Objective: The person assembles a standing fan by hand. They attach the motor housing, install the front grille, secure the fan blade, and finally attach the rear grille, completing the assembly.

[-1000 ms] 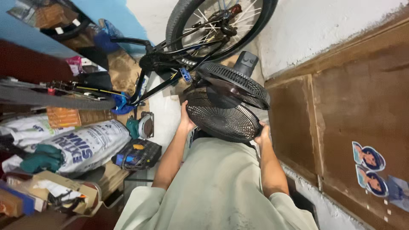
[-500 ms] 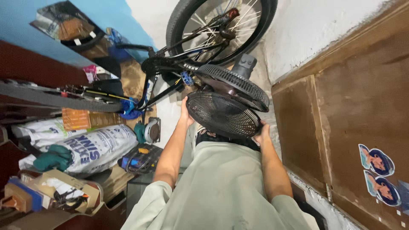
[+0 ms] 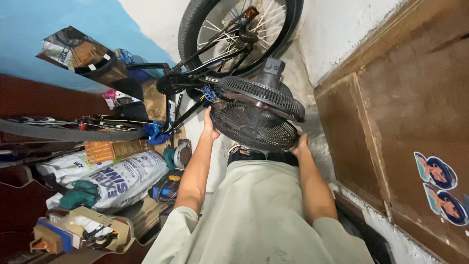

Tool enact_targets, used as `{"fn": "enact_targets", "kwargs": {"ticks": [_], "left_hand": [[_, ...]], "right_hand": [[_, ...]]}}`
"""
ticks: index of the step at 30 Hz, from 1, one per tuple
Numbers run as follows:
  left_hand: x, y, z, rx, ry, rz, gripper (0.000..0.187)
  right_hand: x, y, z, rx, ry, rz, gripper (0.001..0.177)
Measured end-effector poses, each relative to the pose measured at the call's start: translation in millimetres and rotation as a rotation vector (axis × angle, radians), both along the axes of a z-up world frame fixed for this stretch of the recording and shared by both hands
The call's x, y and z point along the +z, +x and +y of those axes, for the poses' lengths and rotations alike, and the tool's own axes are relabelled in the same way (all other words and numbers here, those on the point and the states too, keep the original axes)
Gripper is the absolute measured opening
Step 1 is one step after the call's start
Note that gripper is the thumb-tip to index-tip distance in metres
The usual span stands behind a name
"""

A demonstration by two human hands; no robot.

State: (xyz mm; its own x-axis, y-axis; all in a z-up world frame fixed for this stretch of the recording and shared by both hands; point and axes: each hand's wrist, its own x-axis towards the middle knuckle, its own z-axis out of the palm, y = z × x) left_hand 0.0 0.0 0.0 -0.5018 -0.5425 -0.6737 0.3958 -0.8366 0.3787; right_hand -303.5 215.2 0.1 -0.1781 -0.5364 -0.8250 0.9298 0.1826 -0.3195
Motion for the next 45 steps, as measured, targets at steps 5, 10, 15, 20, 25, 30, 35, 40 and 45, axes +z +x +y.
{"fn": "enact_targets", "kwargs": {"ticks": [5, 10, 15, 20, 25, 30, 35, 40, 45], "left_hand": [[0, -4, -8, -0.066, -0.001, -0.041, 0.08], [-1, -7, -16, -0.101, 0.004, -0.086, 0.081], [0, -7, -19, -0.122, 0.037, -0.131, 0.083], [3, -10, -24, -0.13, 0.044, -0.18, 0.083], [6, -11, -29, -0.168, 0.008, -0.173, 0.082], [4, -11, -30, -0.185, 0.014, -0.201, 0.082], [0, -11, -30, -0.172, -0.005, -0.181, 0.083], [-3, -12, -33, -0.175, 0.012, -0.196, 0.081], [-2, -14, -35, -0.19, 0.01, -0.214, 0.08]], "right_hand": [[0, -3, -1, -0.053, -0.044, -0.044, 0.045], [-2, -5, -8, -0.073, -0.017, -0.01, 0.045], [-2, -5, -11, -0.041, 0.059, 0.009, 0.046], [-2, -8, -14, -0.049, 0.145, 0.008, 0.049], [-5, -10, -17, -0.003, 0.094, 0.051, 0.051], [-10, -11, -13, 0.016, 0.087, 0.079, 0.054], [-12, -16, -14, -0.04, 0.268, 0.068, 0.055], [-15, -18, -14, 0.029, 0.112, 0.076, 0.056], [-15, -18, -16, -0.019, 0.215, 0.044, 0.055]]}}
